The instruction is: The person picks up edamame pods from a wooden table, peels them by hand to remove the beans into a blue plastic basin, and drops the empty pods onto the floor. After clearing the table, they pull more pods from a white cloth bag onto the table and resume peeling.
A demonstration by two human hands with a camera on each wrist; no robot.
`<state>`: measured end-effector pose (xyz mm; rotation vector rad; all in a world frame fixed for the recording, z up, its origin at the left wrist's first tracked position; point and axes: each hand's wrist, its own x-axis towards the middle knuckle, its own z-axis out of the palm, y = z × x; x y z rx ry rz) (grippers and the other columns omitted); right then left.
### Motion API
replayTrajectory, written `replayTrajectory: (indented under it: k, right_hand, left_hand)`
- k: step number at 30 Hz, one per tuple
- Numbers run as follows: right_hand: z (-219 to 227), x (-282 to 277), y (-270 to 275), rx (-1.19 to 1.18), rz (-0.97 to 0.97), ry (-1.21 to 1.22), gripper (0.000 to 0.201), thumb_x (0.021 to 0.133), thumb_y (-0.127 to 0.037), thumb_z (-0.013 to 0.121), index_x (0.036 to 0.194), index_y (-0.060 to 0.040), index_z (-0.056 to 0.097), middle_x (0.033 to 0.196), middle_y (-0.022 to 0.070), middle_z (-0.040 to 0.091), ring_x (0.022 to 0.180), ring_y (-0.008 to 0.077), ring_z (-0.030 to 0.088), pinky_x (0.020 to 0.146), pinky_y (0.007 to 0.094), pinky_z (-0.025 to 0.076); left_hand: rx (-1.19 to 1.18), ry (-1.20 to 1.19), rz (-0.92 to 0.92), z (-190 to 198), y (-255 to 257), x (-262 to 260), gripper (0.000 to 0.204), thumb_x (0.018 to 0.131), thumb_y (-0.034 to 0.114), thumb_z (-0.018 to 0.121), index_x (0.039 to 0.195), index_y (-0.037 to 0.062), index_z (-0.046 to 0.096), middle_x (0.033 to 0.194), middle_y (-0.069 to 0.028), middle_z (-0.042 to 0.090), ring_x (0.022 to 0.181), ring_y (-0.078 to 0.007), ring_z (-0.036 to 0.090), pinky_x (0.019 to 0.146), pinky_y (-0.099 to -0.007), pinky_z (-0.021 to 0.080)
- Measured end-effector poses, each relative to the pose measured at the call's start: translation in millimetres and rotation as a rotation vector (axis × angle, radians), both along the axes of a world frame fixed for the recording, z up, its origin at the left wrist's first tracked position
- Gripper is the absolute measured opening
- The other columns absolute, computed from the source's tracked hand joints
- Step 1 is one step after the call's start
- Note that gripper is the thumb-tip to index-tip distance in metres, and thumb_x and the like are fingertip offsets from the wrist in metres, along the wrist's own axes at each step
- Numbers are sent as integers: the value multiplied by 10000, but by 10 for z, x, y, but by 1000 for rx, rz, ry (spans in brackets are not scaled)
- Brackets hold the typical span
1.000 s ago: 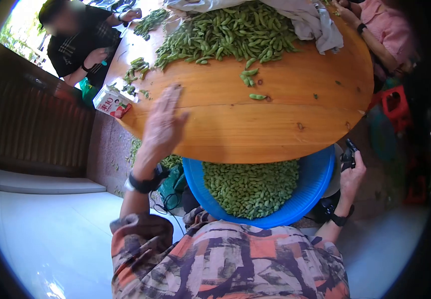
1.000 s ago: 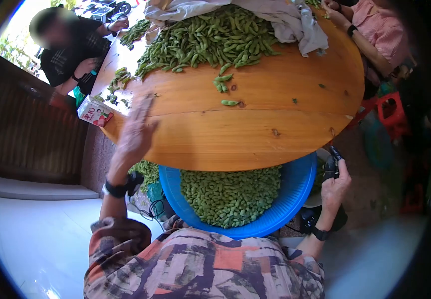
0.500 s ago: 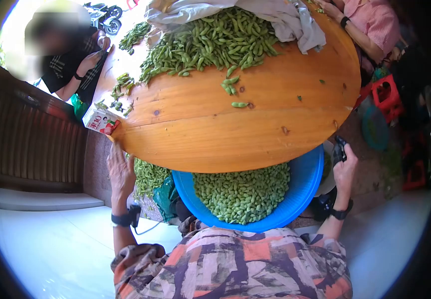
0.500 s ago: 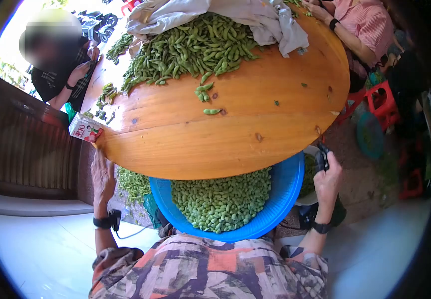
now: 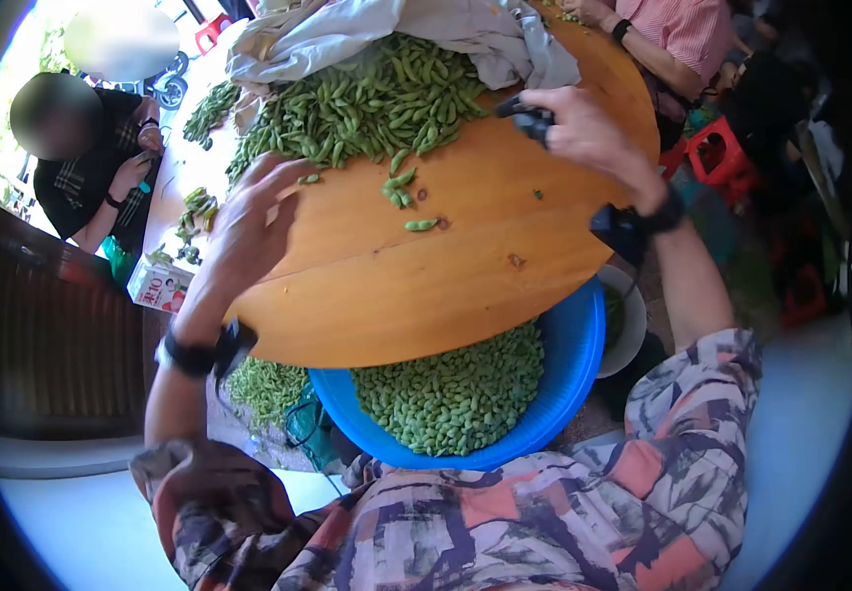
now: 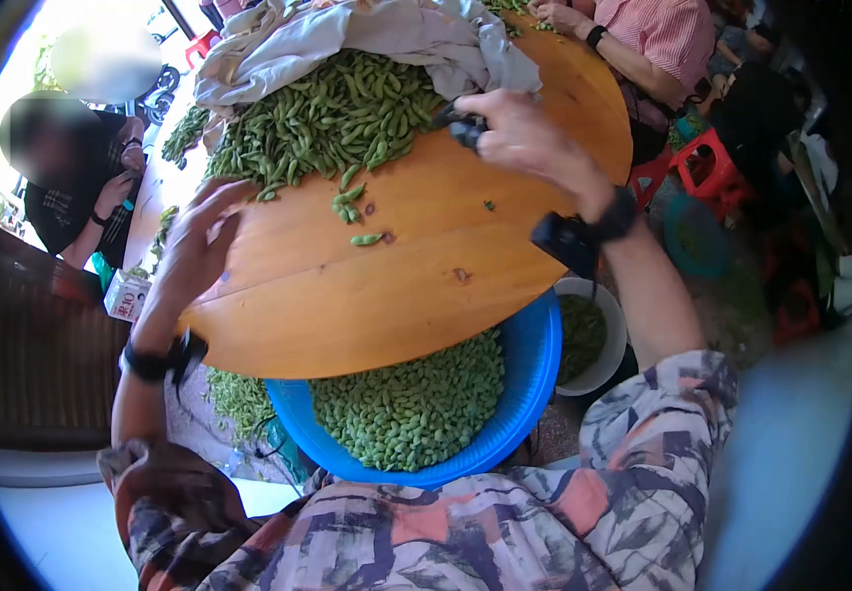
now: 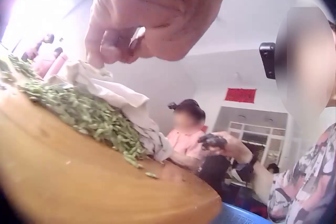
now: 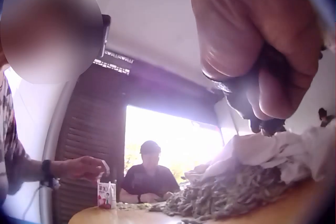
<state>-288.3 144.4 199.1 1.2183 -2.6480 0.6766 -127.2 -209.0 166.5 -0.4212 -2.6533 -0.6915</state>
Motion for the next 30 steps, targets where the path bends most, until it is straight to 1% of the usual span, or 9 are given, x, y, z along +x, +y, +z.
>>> replayTrajectory:
  k: [4,6,9,13,17,22,24,25,30]
  right_hand:
    - [-382,-494,-278,25,-70,-94,399,714,-113,519,1065,30,643,750,271,575,680,350,583,671,430,457]
    - [-714,-875,-295,-232,34,356,463,691,-89,498,1106,87,606,738,279,581,709,400,612,692,470,467]
    - [-425,-872,-456,-137,-45,237,353,697,-82,514,979,120,576,809,308,601,830,463,605,793,497,475]
    - [-320,-1270,-691,-197,-153,672,170,711,-31,584,850,67,576,902,321,593,788,472,626,820,479,528]
    - [-172,-1705,-884,-11,-405,724,205,776,-75,652,885,75,565,911,304,595,801,418,668,737,470,564]
    - [194,-1786,-910,154,-332,388,254,779,-48,652,967,104,577,966,284,622,838,373,687,713,419,579]
    - [429,-1750,-889,-354,-230,342,320,759,-88,598,1059,-32,693,898,280,666,883,316,701,764,431,529]
    - [526,-1916,-895,-352,-242,636,305,717,-66,602,1007,-21,684,876,282,661,844,400,663,730,434,514]
    - [998,-1733,-901,-309,-81,981,251,728,-55,618,973,-13,656,815,257,614,786,417,619,680,458,475]
  left_hand:
    - [-89,53,-96,-316,147,-1130,300,937,141,551,1191,-15,587,1230,-194,558,1123,-384,555,968,-421,453]
    - [-174,446,-36,-477,160,-1622,265,918,157,563,1106,-26,603,1123,-223,576,1028,-400,581,875,-455,484]
    - [-84,417,58,-363,235,-2031,240,908,160,568,1052,-28,606,1088,-241,586,1022,-412,580,867,-471,486]
    - [-116,388,46,-145,319,-2341,200,861,136,562,969,-14,639,1028,-234,615,1028,-411,578,873,-485,481]
    - [-204,536,146,-105,296,-2596,245,882,145,576,1051,-9,665,1066,-231,637,1009,-399,598,914,-463,475]
    - [-87,338,36,-46,450,-2533,232,871,131,579,1041,1,670,1051,-192,662,996,-388,619,913,-448,487]
    - [-103,379,-109,-93,546,-2481,262,870,123,581,1096,8,647,1043,-200,660,996,-393,618,926,-449,485]
    - [-102,373,-109,-127,551,-2516,262,870,123,581,1096,8,647,1043,-200,660,996,-393,618,926,-449,485]
    - [-220,243,181,36,471,-2970,402,918,283,565,1206,2,563,1083,-276,638,1045,-432,598,952,-483,461]
